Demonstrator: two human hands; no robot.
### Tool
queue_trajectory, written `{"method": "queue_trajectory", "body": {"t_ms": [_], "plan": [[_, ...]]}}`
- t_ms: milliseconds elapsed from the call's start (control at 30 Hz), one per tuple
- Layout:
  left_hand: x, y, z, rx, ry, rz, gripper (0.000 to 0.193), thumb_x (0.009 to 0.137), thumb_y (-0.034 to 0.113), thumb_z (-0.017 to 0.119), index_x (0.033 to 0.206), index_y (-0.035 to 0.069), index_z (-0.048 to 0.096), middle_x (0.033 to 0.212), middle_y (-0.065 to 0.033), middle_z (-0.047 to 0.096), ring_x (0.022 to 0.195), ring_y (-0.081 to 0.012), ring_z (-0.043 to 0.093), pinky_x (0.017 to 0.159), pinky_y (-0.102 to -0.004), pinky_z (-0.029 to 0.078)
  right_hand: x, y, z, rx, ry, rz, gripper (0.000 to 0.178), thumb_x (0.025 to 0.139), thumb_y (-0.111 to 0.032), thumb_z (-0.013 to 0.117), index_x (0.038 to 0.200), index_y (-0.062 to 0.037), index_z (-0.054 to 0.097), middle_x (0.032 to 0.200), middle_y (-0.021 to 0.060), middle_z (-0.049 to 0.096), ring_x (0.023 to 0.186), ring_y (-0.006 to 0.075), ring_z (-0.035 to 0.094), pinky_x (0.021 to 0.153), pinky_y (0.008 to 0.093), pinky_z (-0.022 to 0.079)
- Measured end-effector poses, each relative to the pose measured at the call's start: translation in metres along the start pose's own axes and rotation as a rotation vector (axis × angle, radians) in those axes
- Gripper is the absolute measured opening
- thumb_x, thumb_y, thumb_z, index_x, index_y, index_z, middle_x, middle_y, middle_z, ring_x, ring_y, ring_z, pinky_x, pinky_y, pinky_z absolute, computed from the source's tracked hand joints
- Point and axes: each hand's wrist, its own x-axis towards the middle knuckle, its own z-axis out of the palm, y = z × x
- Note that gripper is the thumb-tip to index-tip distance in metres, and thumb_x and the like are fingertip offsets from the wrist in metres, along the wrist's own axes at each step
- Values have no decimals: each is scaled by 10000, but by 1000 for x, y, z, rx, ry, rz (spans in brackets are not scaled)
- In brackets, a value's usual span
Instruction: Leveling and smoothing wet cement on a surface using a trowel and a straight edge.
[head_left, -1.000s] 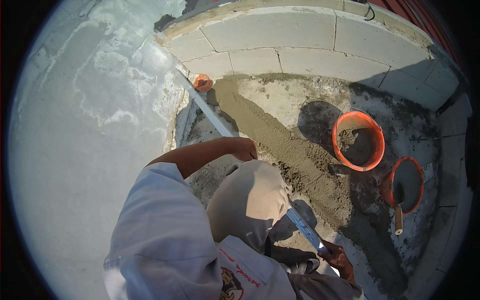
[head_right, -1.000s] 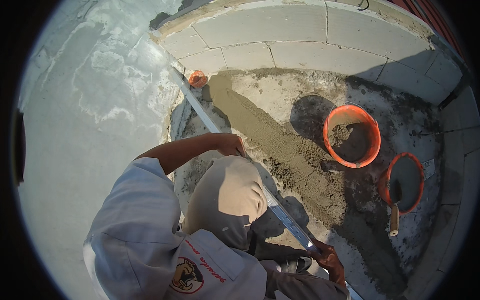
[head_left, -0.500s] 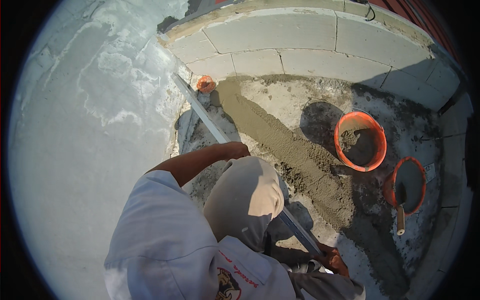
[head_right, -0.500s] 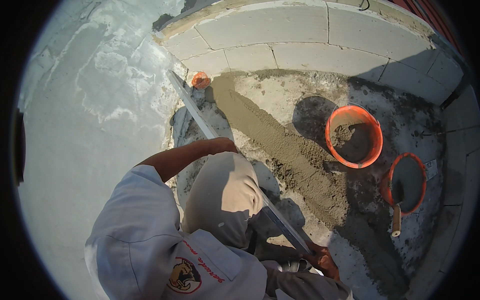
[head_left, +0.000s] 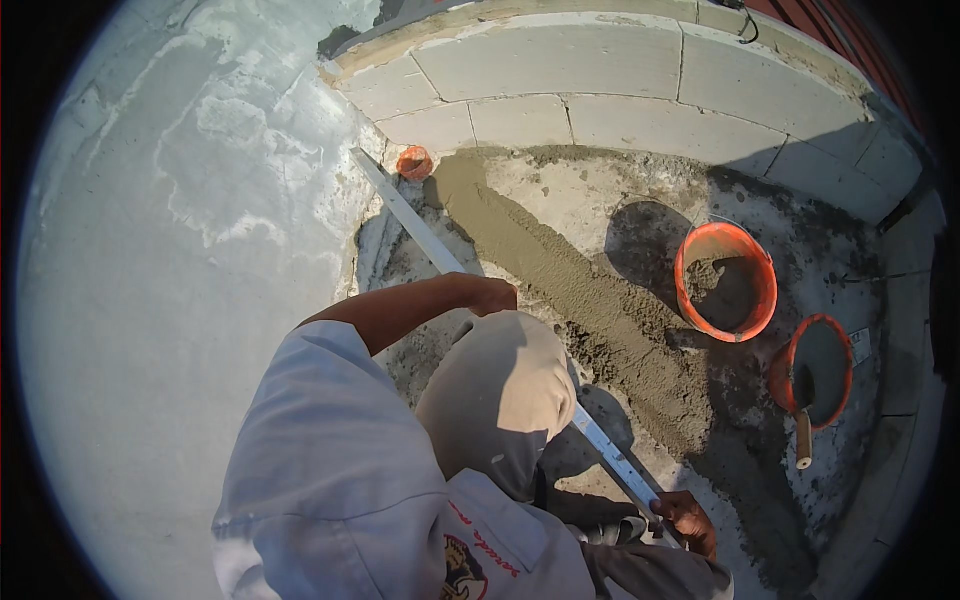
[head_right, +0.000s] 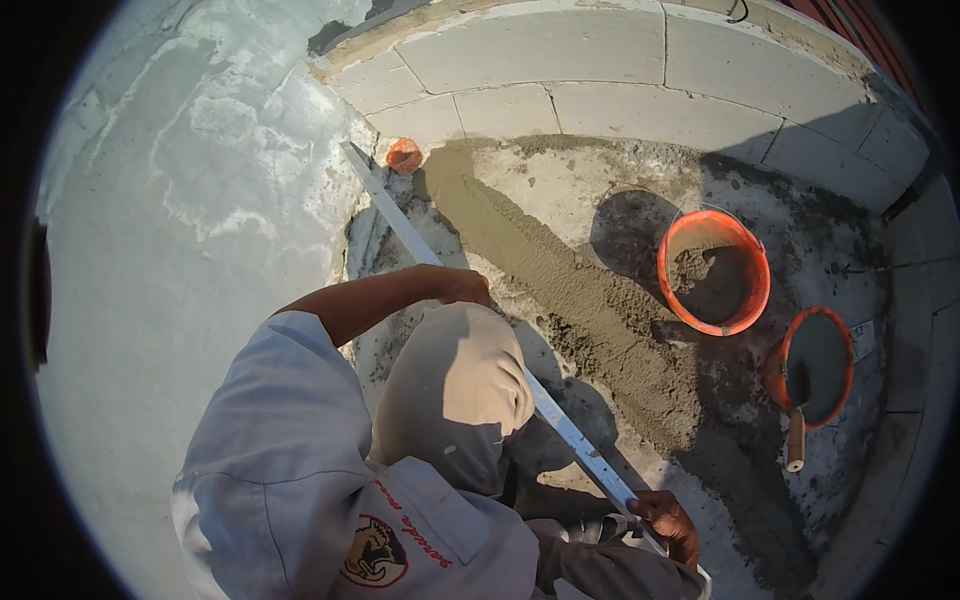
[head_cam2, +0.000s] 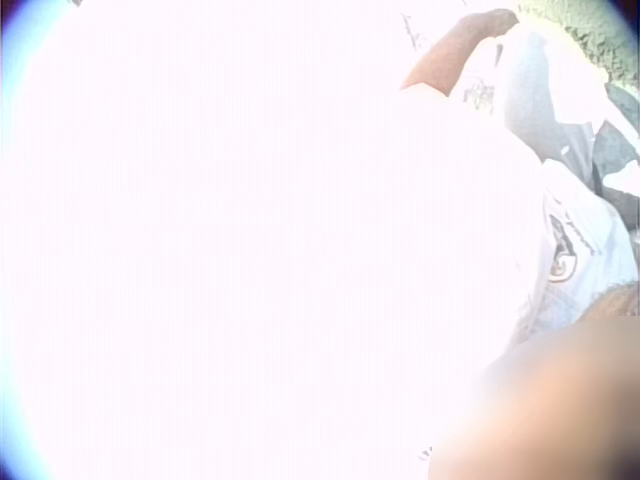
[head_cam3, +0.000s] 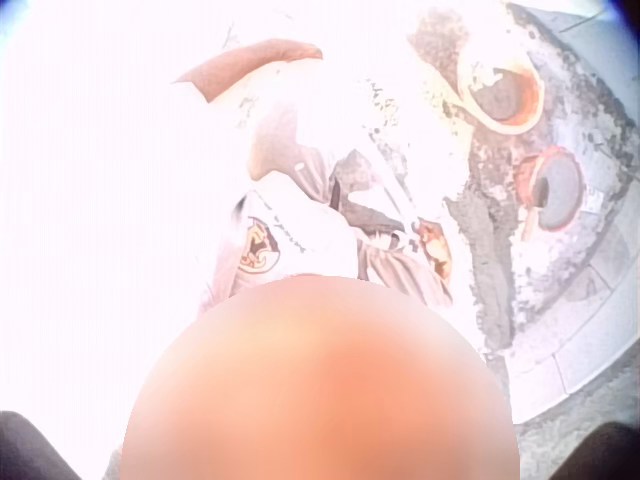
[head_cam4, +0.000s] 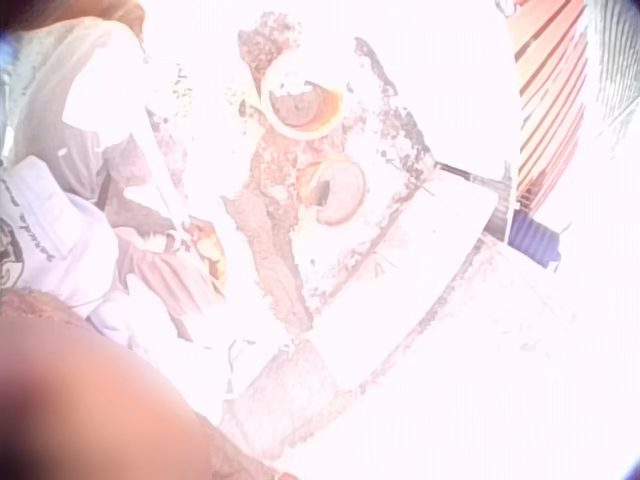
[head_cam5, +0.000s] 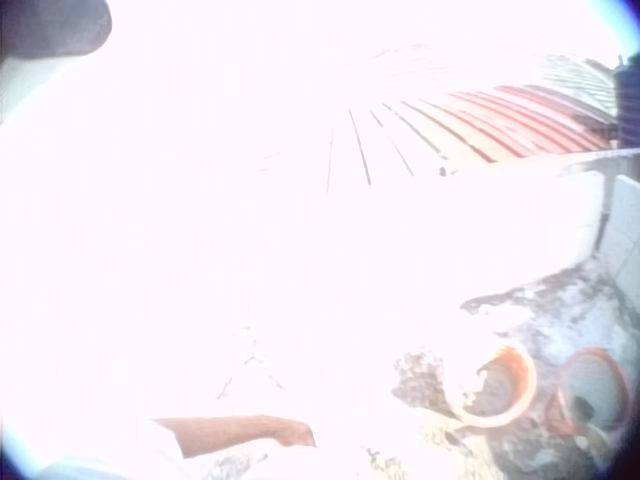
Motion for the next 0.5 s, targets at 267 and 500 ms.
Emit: {"method": "queue_trajectory", "body": {"t_ms": [267,500], "plan": [[-1,8,-4,-51,81,16,275,821,240,671,728,4,566,659,-177,541,606,-290,423,609,-418,401,11,11,-2,-96,-3,-34,379,930,-332,726,1028,34,753,773,55,696,668,134,626,610,301,489],[-23,21,5,-118,164,-168,239,818,237,682,841,0,666,792,-211,665,687,-365,599,657,-462,471,19,24,8,-59,65,-185,424,907,-246,774,1224,29,721,972,125,755,946,155,667,864,342,520]]}}
